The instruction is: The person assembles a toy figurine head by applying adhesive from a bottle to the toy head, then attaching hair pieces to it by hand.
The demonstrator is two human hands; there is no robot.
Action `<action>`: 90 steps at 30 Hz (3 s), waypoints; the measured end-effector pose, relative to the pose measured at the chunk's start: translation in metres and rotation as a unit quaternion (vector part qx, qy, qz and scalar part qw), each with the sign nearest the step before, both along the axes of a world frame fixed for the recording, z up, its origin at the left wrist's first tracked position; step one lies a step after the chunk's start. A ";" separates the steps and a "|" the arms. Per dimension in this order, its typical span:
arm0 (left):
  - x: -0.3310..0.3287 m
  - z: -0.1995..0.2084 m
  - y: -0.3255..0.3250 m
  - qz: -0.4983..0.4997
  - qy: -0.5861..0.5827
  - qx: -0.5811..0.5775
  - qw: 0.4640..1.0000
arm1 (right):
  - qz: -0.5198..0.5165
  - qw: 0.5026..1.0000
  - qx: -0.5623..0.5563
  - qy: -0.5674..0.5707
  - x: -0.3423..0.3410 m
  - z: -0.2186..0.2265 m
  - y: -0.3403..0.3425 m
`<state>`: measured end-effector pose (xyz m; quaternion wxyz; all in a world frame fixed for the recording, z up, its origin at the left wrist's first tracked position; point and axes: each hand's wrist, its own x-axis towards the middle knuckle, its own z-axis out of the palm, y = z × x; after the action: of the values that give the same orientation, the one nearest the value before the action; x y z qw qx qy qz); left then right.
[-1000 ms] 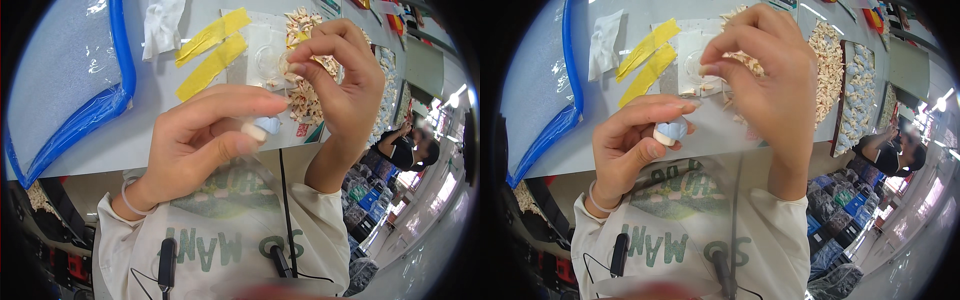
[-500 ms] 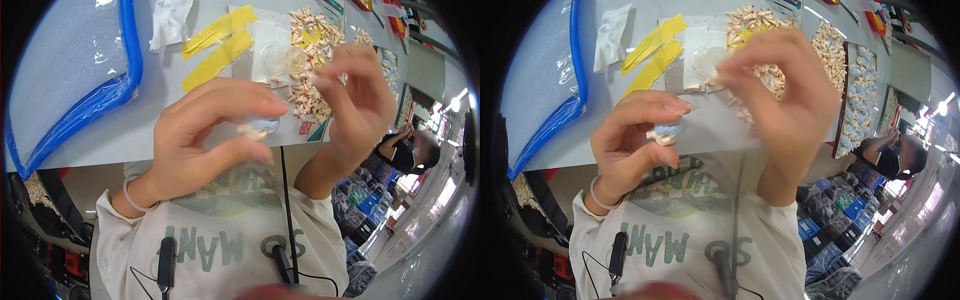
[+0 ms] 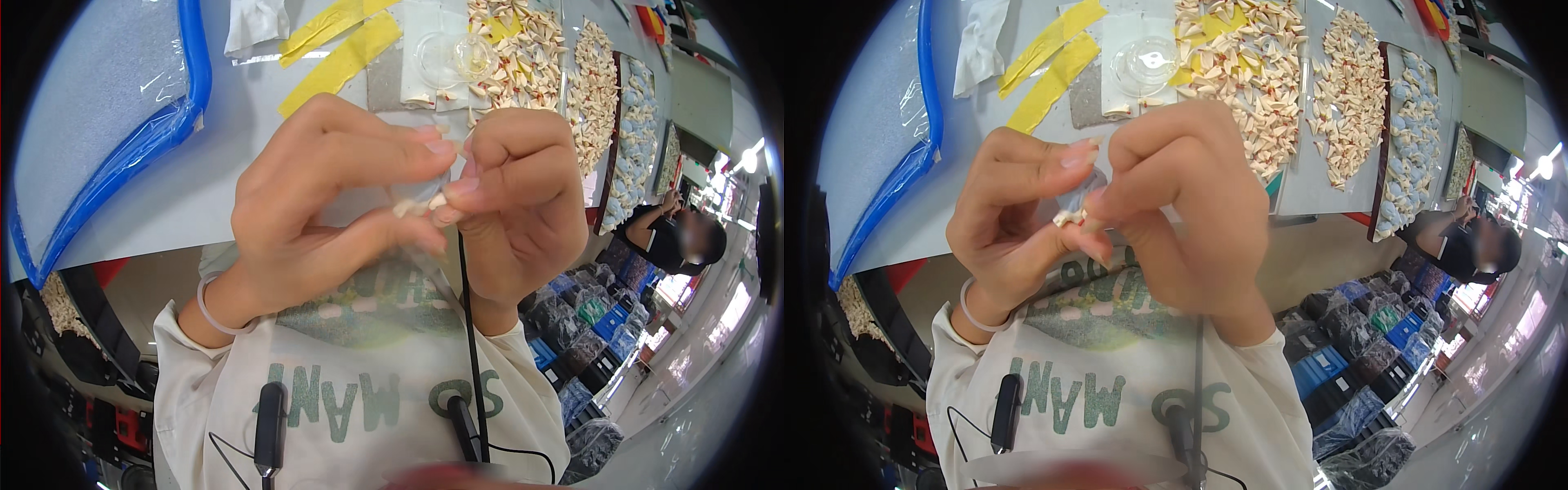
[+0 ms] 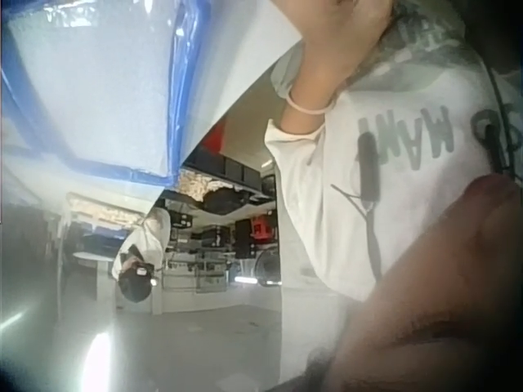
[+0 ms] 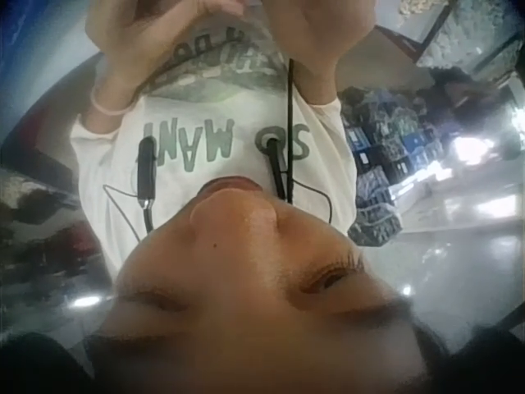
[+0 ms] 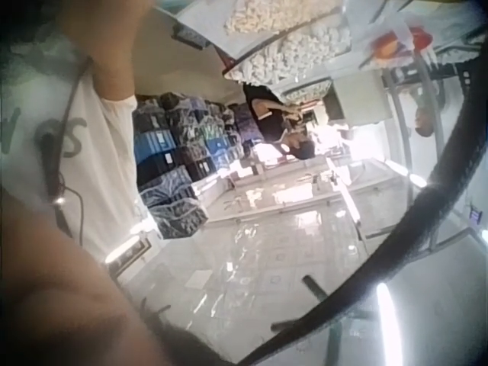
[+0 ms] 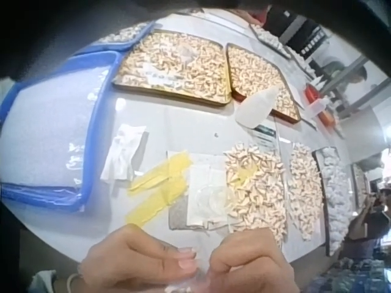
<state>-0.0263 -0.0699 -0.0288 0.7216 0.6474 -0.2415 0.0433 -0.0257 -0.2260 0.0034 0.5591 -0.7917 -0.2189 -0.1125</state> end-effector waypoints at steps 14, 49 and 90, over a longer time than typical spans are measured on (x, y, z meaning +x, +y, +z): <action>-0.001 -0.001 -0.003 0.008 0.017 0.029 0.999 | -0.126 0.991 0.001 0.053 0.003 0.016 -0.045; 0.000 -0.001 0.003 -0.072 0.148 -0.113 0.980 | -0.201 0.967 -0.154 -0.022 0.019 -0.010 -0.085; -0.017 -0.012 -0.014 0.048 -0.104 0.110 0.987 | -0.213 0.937 -0.276 -0.019 0.016 -0.004 -0.068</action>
<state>-0.0432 -0.0837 -0.0408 0.6142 0.7253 -0.2875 0.1185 -0.0095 -0.2940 -0.0004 0.2775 -0.9406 -0.0778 -0.1792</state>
